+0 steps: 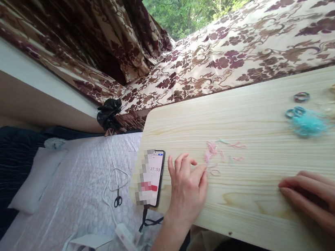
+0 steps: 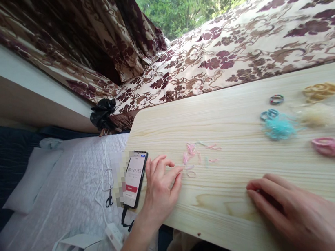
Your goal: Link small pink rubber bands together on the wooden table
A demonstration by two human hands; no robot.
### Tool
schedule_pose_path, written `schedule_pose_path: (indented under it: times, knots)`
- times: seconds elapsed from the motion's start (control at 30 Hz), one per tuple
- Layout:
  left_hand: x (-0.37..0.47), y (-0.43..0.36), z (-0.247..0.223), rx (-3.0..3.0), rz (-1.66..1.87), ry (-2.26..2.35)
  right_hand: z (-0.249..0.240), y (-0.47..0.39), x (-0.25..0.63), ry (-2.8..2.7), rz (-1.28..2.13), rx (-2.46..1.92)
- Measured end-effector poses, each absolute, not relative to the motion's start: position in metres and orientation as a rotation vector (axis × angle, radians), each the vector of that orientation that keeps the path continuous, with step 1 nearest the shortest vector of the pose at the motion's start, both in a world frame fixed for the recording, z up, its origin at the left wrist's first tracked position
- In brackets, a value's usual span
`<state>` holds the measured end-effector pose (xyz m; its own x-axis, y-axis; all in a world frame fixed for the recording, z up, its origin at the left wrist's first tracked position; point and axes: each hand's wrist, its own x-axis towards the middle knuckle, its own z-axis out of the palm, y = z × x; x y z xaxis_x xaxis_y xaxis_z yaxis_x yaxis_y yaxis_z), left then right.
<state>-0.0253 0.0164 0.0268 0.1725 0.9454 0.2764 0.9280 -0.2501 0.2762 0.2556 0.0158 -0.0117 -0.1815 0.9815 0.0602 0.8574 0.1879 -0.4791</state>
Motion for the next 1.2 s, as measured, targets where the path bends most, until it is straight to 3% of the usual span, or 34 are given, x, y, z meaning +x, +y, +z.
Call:
schedule_pose_path:
  times: [0.53, 1.2]
  knots:
    - [0.026, 0.039, 0.029, 2.355, 0.684, 1.782, 0.008, 0.022, 0.248, -2.197, 0.641, -1.541]
    - [0.034, 0.055, 0.026, 2.463, 0.473, 1.835, 0.01, 0.021, 0.247, -2.186, 0.586, -1.476]
